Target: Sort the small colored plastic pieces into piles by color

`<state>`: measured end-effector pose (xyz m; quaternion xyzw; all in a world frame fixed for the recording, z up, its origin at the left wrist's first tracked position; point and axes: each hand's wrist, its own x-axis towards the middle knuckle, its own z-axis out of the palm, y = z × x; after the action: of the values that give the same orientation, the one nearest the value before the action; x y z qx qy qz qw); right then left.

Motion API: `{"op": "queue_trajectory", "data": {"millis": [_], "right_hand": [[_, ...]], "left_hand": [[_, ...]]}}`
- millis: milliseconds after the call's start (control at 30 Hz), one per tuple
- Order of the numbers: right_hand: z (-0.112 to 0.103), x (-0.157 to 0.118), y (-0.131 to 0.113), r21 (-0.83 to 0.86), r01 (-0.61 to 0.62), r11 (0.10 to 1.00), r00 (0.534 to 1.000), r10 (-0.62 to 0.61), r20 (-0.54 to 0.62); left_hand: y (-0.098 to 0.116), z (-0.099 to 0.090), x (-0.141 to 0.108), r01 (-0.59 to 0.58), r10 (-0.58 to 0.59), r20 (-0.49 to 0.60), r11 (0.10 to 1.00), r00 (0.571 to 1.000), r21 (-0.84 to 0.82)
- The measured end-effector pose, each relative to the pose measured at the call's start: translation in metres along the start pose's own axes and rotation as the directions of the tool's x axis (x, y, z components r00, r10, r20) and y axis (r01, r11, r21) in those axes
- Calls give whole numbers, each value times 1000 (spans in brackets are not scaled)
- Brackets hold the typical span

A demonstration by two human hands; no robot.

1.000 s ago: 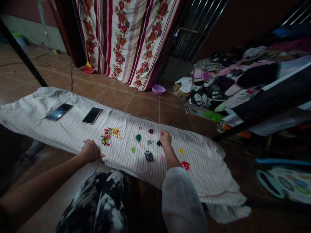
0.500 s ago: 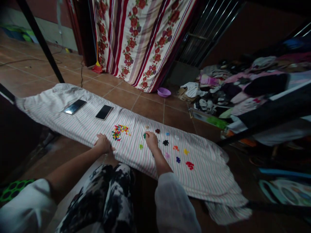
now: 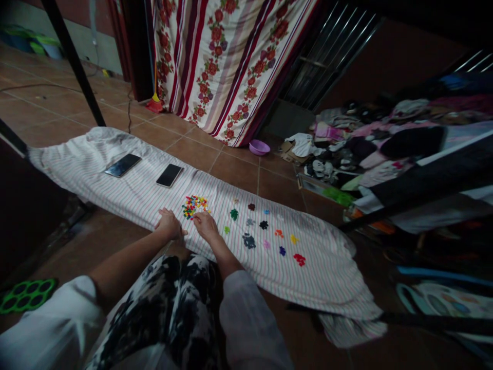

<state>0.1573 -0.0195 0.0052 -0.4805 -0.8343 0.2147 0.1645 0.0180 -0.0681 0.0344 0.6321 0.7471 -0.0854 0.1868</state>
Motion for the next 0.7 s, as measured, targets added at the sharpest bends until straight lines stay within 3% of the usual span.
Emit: {"op": "queue_trajectory", "data": {"millis": [167, 467, 600, 700], "right_hand": [[4, 4, -14, -127, -121, 985, 991, 127, 47], [9, 8, -11, -124, -126, 984, 990, 132, 42], [9, 9, -10, -104, -136, 985, 990, 140, 32], [8, 7, -10, -90, -132, 987, 991, 133, 11]], "left_hand": [[-1, 4, 1, 31, -29, -49, 999, 998, 33], [1, 4, 1, 64, -63, -15, 986, 998, 151], [1, 4, 3, 21, -15, -61, 995, 998, 98], [1, 3, 3, 5, -3, -28, 996, 1000, 94]]}}
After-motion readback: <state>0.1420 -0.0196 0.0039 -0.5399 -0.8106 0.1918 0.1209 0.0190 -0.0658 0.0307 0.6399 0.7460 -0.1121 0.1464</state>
